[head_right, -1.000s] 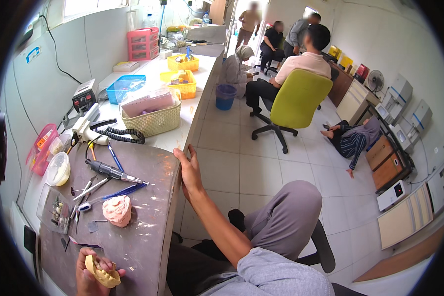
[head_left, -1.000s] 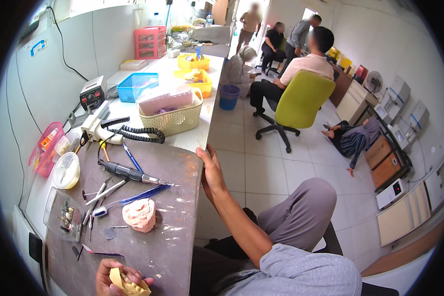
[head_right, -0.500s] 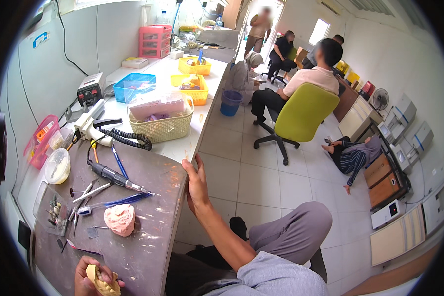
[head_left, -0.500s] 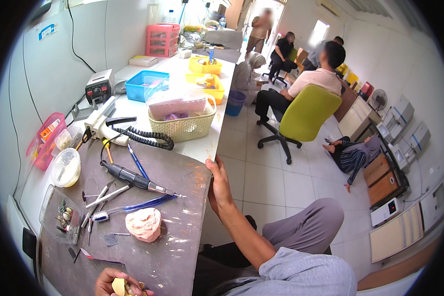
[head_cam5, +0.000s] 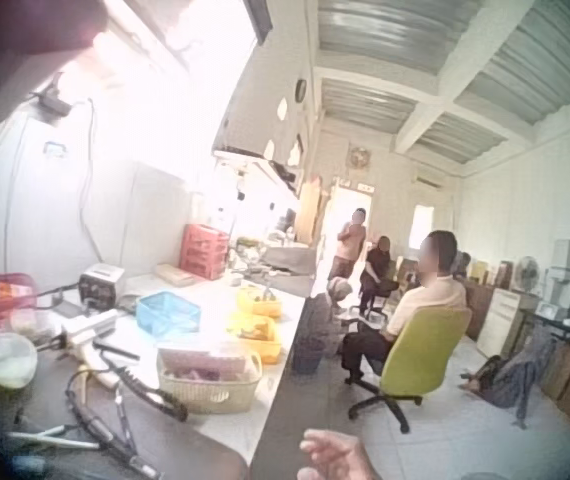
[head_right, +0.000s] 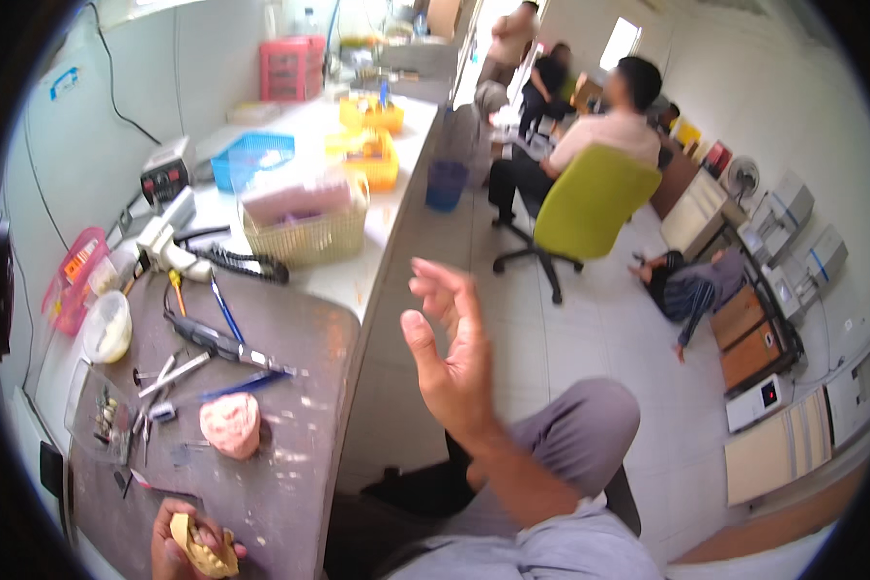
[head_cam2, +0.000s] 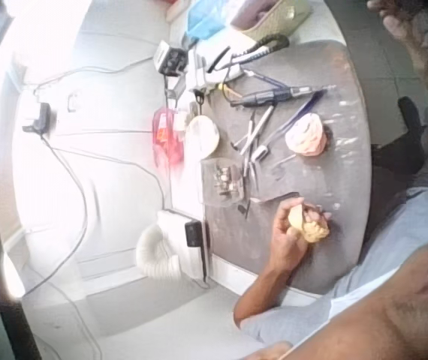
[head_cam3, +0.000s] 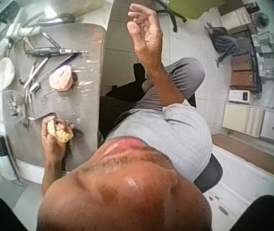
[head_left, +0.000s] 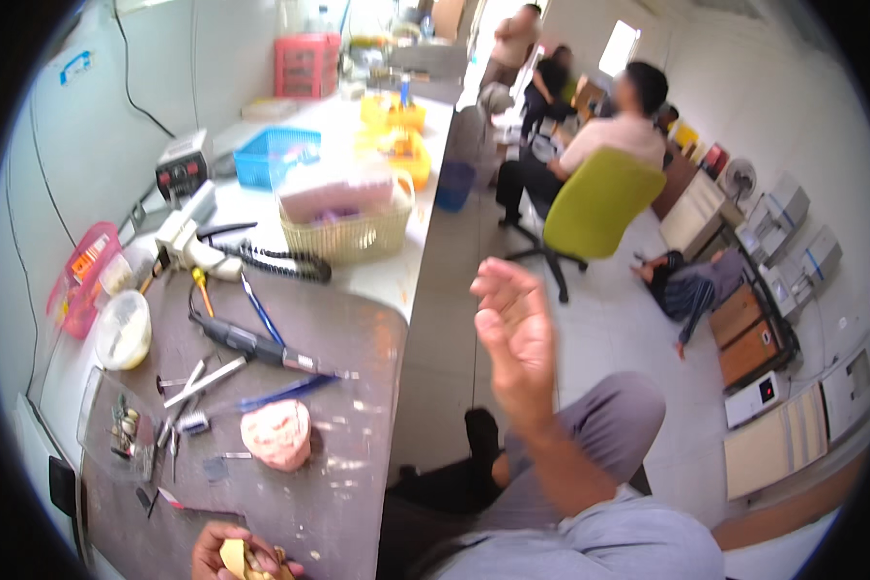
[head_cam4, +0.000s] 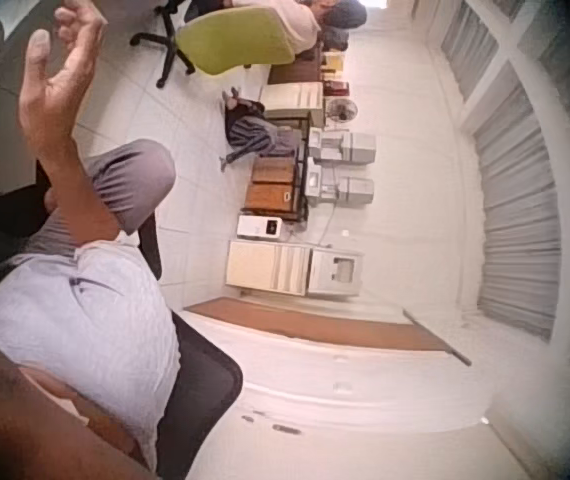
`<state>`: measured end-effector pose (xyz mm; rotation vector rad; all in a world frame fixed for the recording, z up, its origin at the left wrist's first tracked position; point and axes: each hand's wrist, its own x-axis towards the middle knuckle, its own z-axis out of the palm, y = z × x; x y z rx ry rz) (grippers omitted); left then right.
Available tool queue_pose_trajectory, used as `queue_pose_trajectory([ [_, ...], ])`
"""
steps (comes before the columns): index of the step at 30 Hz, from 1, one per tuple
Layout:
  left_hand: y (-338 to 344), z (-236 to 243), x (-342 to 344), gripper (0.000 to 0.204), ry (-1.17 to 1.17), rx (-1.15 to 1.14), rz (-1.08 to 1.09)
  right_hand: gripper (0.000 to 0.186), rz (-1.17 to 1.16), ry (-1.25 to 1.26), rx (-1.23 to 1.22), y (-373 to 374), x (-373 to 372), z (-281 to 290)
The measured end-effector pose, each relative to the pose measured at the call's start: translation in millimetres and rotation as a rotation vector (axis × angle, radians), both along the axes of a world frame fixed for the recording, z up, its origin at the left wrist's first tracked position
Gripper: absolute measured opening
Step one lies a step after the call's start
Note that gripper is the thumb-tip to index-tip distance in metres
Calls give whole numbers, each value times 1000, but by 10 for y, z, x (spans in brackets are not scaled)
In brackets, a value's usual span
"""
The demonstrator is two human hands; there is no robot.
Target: The person fits a dental crown onto a plaster mold and uses a rotary tool to polish and shape the surface.
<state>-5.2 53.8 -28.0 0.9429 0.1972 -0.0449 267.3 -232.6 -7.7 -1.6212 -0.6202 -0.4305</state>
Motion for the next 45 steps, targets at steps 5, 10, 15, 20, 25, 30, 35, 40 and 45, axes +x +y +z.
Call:
queue_pose_trajectory([
  [5, -44, -91, -46, 57, -87, -37, 76, 26, 82, -505, -692, 186, -1185, 1161],
  [10, -54, -29, -92, 58, -76, 63, 109, 26, 35, -645, -1009, -344, -1248, 1032],
  [15, -149, 79, 5, 56, -115, 72, 67, 45, -374, -203, -444, -1788, -772, 346],
  [20, -145, 78, -75, 66, -220, 590, 202, 52, -598, 340, -979, -3368, -596, -1080],
  [25, -223, 14, -121, 55, -281, 1273, 419, 60, -386, 153, -1397, -3305, -1077, -1669],
  [30, -529, 99, -152, 42, 21, 1271, 646, 37, -165, 219, -1181, -3704, -843, -1658],
  [35, -1059, 380, -104, 27, 228, 1542, 749, 18, -134, 303, -1054, -3761, -778, -1776],
  [40, -1136, 70, -292, 38, 412, 1506, 898, 17, -166, 296, -946, -3652, -681, -1740],
  [45, -1282, 53, -239, 39, 429, 1463, 1006, 17, -92, 415, -984, -3513, -597, -1518],
])
